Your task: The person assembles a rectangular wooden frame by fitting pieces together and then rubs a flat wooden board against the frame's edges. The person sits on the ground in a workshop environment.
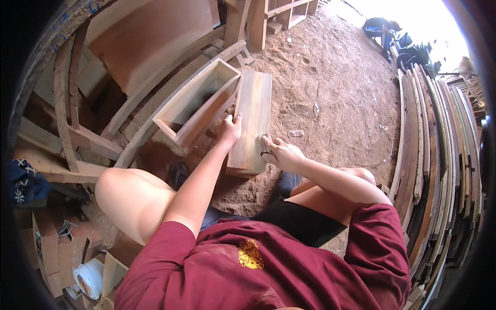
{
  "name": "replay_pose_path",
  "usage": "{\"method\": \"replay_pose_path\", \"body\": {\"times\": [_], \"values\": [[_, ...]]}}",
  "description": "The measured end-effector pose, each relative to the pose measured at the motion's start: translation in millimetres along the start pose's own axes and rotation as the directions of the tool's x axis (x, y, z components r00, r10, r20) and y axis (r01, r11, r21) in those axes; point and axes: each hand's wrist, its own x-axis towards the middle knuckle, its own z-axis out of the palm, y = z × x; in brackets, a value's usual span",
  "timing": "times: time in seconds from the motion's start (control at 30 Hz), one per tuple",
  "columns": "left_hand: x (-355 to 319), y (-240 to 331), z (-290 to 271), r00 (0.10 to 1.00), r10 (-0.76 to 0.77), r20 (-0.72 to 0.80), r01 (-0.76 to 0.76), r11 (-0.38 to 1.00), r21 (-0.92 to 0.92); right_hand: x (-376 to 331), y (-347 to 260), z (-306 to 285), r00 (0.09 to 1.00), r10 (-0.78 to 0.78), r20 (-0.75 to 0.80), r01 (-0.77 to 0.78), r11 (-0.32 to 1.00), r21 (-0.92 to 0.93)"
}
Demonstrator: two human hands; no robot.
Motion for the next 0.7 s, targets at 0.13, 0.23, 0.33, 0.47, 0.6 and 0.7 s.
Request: {"method": "replay_pose_path", "body": {"times": [0.13,0.23,0.33,0.47,0.6,0.7], "values": [[-1.9,3.3,0.1,1.0,-0.015,-0.003,0.015,1.0,0.004,8.2,-14.7,1.5,0.995,0.046,-0.091,-0.051,0.998,-0.049],[-1.4,1.3,0.5,1.0,-0.004,-0.02,0.003,1.0,-0.019,5.1,-25.1,3.3,1.0,0.018,-0.009,-0.019,0.994,-0.104],[-1.6,-1.7,1.2,0.999,0.006,-0.039,-0.007,0.999,-0.034,-2.4,-30.9,6.5,0.978,-0.123,0.168,0.161,0.959,-0.233],[1.4,-3.1,2.7,1.0,0.006,-0.014,-0.007,0.999,-0.034,-5.6,-30.3,14.4,0.91,-0.262,-0.321,0.012,0.79,-0.612],[2.8,-4.3,2.1,0.999,0.026,-0.033,-0.028,0.998,-0.06,-6.2,-31.2,25.9,0.946,-0.323,0.011,0.278,0.794,-0.54],[1.6,-3.8,0.9,0.999,0.022,-0.029,-0.024,0.999,-0.048,-4.8,-32.4,29.0,0.9,-0.435,-0.008,0.313,0.659,-0.684]]}}
